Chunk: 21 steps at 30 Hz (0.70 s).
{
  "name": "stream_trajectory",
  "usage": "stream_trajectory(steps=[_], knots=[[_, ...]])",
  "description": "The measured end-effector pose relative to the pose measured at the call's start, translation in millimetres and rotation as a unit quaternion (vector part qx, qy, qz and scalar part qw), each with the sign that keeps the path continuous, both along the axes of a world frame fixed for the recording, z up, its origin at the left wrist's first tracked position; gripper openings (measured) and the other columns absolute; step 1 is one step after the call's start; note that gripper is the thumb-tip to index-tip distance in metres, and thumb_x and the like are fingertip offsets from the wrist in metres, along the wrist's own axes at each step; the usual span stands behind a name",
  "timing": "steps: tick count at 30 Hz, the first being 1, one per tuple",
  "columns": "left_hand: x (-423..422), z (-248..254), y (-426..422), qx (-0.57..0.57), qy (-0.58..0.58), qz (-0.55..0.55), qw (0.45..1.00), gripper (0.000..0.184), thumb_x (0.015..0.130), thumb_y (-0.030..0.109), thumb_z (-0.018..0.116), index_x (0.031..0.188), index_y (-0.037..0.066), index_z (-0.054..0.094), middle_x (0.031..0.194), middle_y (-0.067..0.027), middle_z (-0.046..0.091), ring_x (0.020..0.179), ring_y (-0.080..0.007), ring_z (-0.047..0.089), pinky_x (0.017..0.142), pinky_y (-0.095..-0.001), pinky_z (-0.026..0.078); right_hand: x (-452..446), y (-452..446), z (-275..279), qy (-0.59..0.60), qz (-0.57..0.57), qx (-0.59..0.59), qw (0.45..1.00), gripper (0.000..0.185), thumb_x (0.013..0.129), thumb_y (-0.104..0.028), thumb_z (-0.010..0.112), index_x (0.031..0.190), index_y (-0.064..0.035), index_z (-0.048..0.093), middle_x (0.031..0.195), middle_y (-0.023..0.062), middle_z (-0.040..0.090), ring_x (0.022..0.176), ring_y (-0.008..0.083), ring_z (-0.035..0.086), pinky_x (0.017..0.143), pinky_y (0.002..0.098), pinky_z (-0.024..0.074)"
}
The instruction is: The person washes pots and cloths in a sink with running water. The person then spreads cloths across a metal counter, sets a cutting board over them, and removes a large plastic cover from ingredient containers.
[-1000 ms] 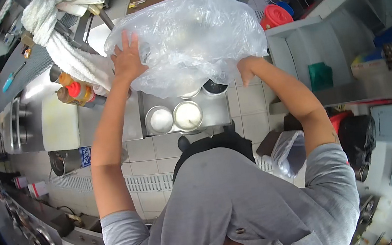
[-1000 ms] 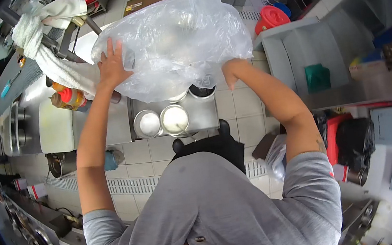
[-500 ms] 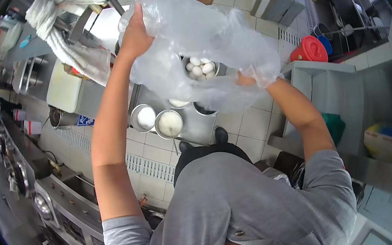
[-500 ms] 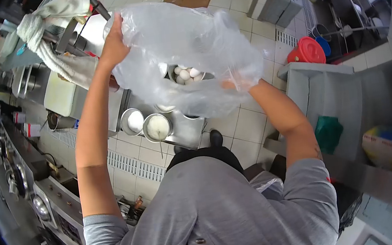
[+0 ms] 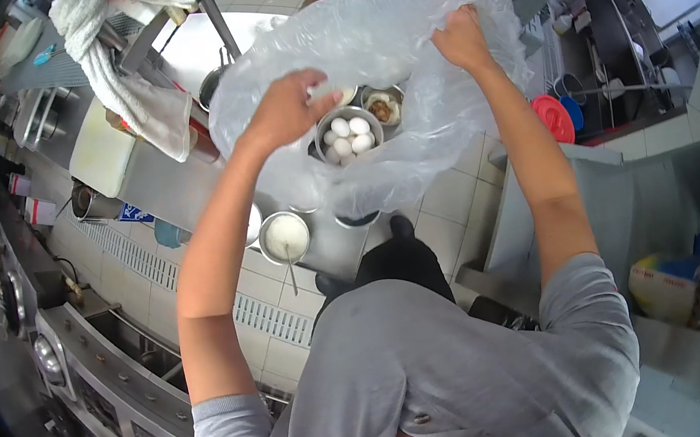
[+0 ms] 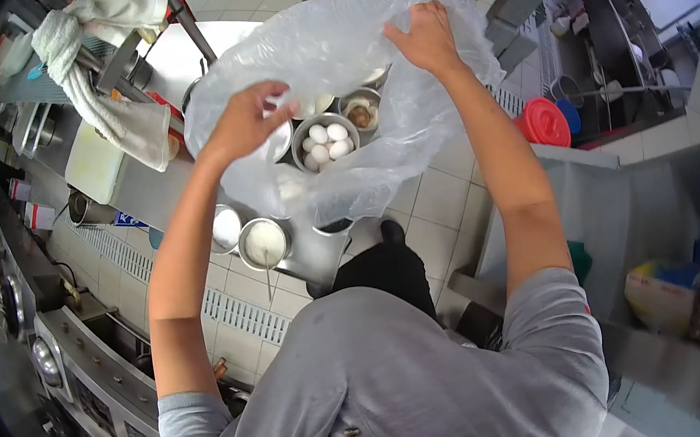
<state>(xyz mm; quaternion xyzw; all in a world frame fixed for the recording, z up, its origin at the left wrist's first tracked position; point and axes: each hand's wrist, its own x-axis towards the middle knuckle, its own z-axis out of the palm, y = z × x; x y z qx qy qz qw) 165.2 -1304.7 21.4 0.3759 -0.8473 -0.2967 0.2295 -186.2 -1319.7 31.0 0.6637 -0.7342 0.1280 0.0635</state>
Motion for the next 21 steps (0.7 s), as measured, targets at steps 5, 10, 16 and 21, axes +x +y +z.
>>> stream_trajectory(steps=[5, 10, 16, 21], knots=[[-38.6, -21.5, -8.4, 0.062, -0.052, 0.031, 0.996, 0.039, 0.086, 0.033, 0.073, 0.112, 0.004, 0.07, 0.109, -0.0197, 0.069, 0.089, -0.0314, 0.068, 0.079, -0.0377, 0.053, 8.3, -15.1, -1.5, -0.178, 0.151, 0.183, 0.955, 0.038, 0.086, -0.037, 0.066, 0.103, -0.0038, 0.07, 0.099, 0.0199, 0.069, 0.096, 0.038, 0.065, 0.089, 0.0474, 0.0483], [-93.3, -66.3, -38.7, 0.056, -0.266, 0.054, 0.961, 0.054, 0.086, 0.049, 0.068, 0.12, 0.008, 0.068, 0.115, -0.0206, 0.067, 0.107, -0.0344, 0.063, 0.094, -0.0474, 0.047, -98.6, -71.3, -101.1, -0.064, 0.265, 0.276, 0.922, 0.037, 0.088, -0.035, 0.062, 0.11, -0.0065, 0.07, 0.11, 0.0191, 0.069, 0.106, 0.0376, 0.063, 0.098, 0.0469, 0.0445], [-135.8, -64.2, -89.0, -0.15, -0.357, 0.255, 0.886, 0.077, 0.085, 0.055, 0.065, 0.146, 0.014, 0.042, 0.138, -0.0193, 0.052, 0.125, -0.039, 0.052, 0.101, -0.0639, 0.035, -151.1, -157.6, -145.8, 0.146, 0.184, 0.283, 0.93, 0.039, 0.09, -0.037, 0.06, 0.112, -0.0067, 0.07, 0.118, 0.0189, 0.067, 0.11, 0.0383, 0.062, 0.103, 0.0463, 0.0425], [-150.6, -39.5, -79.4, -0.036, -0.208, 0.217, 0.953, 0.069, 0.088, 0.054, 0.063, 0.137, 0.006, 0.053, 0.117, -0.0241, 0.065, 0.098, -0.04, 0.065, 0.084, -0.0486, 0.051, -80.9, -92.7, -133.1, 0.008, 0.357, 0.213, 0.909, 0.032, 0.093, -0.031, 0.055, 0.109, -0.0079, 0.071, 0.11, 0.0171, 0.069, 0.102, 0.037, 0.065, 0.094, 0.0456, 0.0476]])
